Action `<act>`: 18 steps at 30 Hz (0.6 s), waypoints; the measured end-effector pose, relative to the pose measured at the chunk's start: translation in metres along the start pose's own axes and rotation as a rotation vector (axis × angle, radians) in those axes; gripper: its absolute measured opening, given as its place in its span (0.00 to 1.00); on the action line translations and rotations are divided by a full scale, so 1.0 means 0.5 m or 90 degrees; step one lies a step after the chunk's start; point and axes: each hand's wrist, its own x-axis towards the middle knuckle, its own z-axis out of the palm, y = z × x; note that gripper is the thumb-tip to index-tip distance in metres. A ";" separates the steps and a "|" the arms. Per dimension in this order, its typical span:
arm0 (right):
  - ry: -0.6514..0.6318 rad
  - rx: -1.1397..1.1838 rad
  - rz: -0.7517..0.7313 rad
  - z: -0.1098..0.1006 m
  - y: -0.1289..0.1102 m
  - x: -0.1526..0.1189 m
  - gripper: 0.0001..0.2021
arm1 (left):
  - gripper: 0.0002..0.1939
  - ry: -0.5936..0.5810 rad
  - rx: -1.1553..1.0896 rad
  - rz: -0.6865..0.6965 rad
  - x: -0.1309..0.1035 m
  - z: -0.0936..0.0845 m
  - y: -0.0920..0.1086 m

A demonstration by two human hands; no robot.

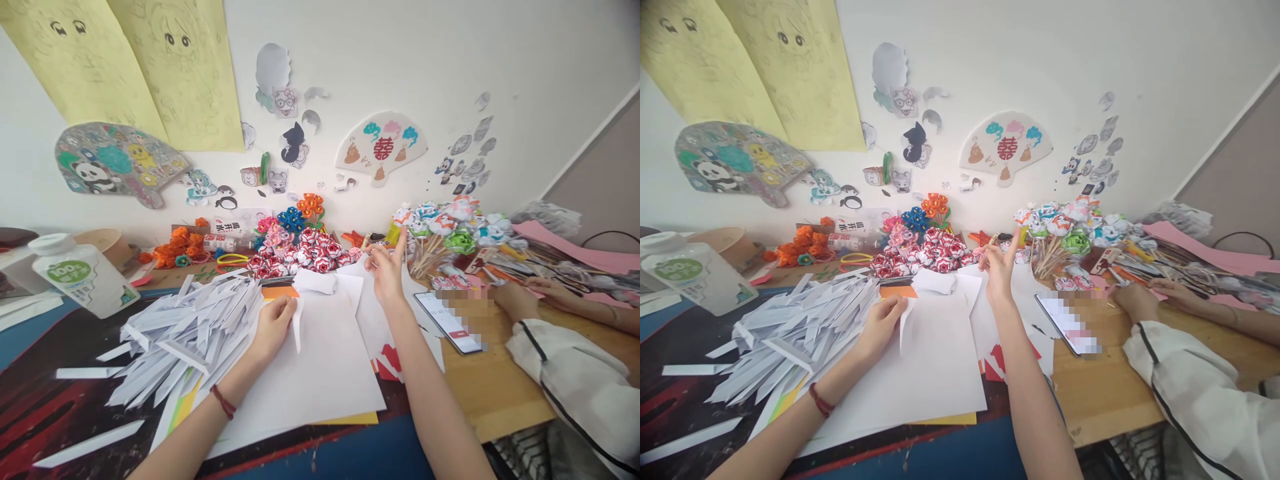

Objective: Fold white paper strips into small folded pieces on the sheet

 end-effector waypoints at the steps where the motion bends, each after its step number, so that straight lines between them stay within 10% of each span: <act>1: 0.000 0.000 0.002 0.000 0.000 0.000 0.47 | 0.20 -0.001 0.003 0.000 0.000 0.000 -0.001; 18: -0.015 -0.006 0.028 0.019 0.021 -0.011 0.43 | 0.19 -0.005 0.023 -0.003 -0.002 -0.002 -0.003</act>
